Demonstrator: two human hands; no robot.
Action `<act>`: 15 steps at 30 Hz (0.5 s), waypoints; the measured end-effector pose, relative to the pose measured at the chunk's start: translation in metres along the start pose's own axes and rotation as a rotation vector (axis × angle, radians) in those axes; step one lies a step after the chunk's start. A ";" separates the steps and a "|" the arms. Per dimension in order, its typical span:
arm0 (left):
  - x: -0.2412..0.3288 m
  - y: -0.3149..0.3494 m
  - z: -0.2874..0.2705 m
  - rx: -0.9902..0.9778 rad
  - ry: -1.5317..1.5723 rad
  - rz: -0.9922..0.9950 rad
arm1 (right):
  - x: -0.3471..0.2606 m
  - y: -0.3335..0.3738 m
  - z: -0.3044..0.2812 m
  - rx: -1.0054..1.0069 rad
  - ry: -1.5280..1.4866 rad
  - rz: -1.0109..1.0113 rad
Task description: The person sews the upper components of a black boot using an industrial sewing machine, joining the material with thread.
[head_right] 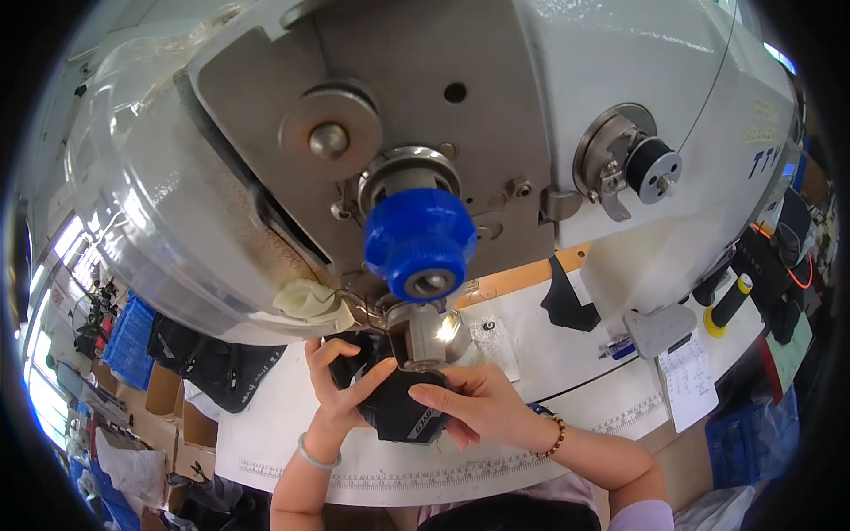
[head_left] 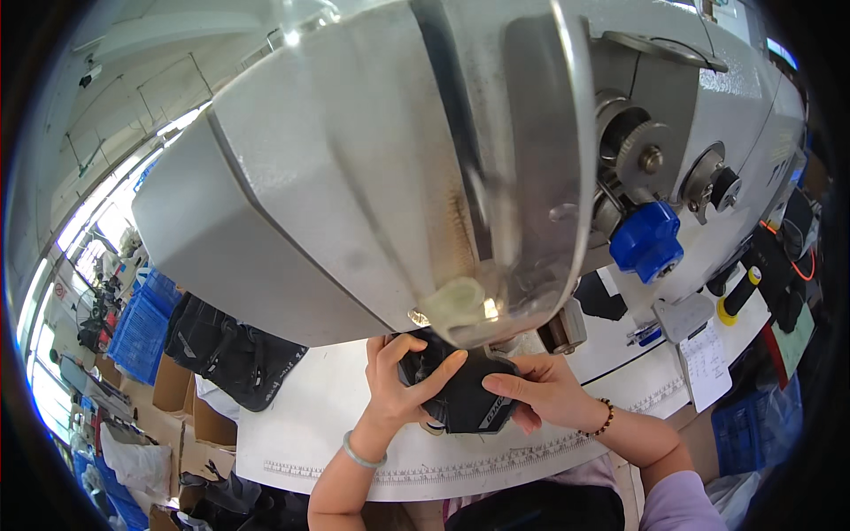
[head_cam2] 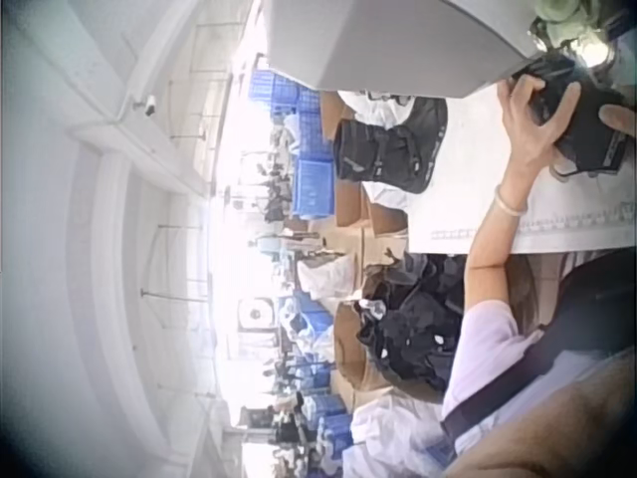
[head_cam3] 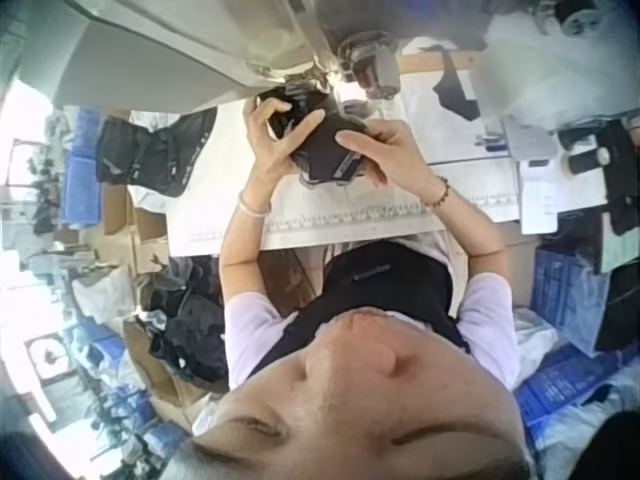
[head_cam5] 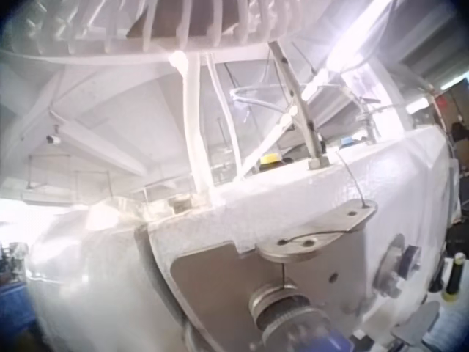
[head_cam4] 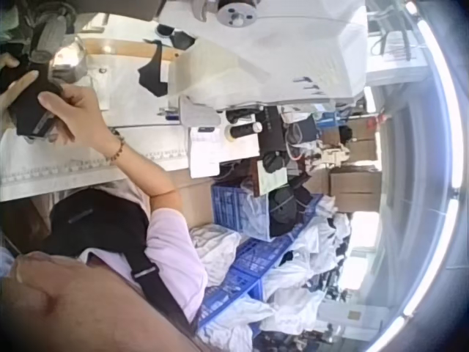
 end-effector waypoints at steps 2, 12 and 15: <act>-0.002 0.001 0.001 -0.011 0.000 -0.005 | 0.002 -0.001 0.000 0.006 -0.011 0.002; -0.013 0.001 0.001 0.031 0.047 -0.089 | 0.003 -0.002 -0.003 0.008 -0.021 0.040; -0.009 0.001 0.002 0.014 -0.018 -0.048 | 0.003 -0.003 -0.005 0.020 -0.043 0.054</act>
Point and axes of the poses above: each hand's wrist, its own y-axis away from the middle knuckle, its own z-axis out of the palm, x = y × z, the point moved 8 cm from there along -y, towards the middle knuckle, and after that the axes turned 12 degrees about y, right-handed, at the moved point
